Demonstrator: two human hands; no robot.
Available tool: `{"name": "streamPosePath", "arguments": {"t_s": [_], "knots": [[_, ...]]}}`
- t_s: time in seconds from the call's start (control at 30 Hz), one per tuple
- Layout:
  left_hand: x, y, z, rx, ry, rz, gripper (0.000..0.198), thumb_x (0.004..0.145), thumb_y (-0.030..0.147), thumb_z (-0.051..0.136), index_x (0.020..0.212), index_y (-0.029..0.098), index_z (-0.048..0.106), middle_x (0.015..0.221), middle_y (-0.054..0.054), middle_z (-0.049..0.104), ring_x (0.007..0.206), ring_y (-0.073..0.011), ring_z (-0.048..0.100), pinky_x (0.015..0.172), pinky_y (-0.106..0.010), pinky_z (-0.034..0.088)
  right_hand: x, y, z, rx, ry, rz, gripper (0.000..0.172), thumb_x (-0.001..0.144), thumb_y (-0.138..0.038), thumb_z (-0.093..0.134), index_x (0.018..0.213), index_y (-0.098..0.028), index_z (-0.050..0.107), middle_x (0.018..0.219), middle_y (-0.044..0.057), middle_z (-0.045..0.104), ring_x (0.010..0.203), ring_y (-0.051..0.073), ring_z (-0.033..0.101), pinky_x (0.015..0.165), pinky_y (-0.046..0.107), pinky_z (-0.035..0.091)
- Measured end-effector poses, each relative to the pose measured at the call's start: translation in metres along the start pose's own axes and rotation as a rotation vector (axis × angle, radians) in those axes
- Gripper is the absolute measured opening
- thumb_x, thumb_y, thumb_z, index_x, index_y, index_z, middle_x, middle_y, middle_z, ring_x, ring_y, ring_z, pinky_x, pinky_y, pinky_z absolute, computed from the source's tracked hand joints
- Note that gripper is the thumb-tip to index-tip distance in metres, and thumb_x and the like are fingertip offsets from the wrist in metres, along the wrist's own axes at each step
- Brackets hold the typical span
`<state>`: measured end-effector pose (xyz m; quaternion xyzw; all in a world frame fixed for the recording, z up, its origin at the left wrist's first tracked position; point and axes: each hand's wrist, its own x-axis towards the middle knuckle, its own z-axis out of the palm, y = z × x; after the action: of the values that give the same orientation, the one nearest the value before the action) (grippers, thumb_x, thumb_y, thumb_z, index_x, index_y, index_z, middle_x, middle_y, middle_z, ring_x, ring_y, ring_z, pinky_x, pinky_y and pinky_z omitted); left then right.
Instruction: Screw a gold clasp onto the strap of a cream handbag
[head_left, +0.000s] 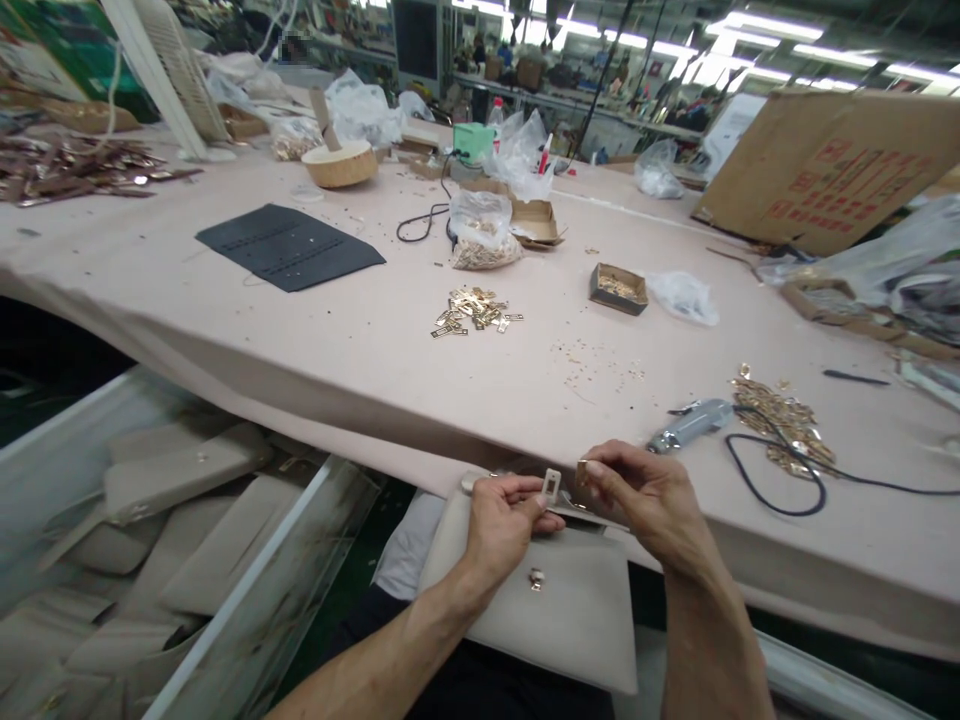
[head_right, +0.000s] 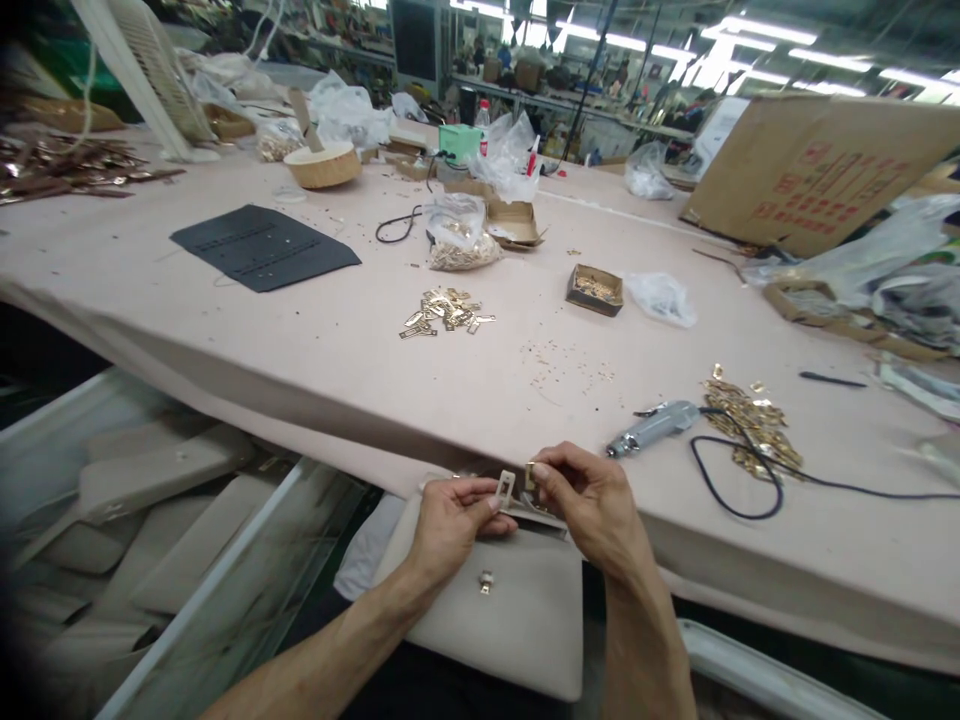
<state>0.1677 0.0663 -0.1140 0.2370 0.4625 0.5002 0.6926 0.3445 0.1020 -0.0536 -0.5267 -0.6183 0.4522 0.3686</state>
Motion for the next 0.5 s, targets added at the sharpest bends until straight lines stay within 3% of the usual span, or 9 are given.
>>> {"name": "streamPosePath", "arguments": {"t_s": [0.13,0.5], "knots": [[0.002,-0.002,-0.001,0.010,-0.067,0.011,0.044,0.072,0.037,0.085,0.101,0.005,0.079,0.084,-0.016,0.079,0.064,-0.0221,0.076,0.066,-0.029,0.065,-0.015,0.020,0.022,0.232,0.122,0.099,0.030,0.081,-0.040,0.080,0.100,-0.018,0.073,0.072,0.004,0.069,0.062,0.017,0.065,0.058,0.029,0.057],[-0.002,0.000,-0.002,0.026,-0.148,0.044,0.033,0.081,0.031,0.077,0.107,0.010,0.080,0.087,-0.011,0.080,0.073,-0.0202,0.076,0.073,-0.028,0.064,-0.023,0.031,0.046,0.205,0.217,0.027,0.018,0.084,-0.034,0.076,0.093,-0.019,0.077,0.080,0.004,0.070,0.065,0.015,0.067,0.061,0.027,0.060]]}}
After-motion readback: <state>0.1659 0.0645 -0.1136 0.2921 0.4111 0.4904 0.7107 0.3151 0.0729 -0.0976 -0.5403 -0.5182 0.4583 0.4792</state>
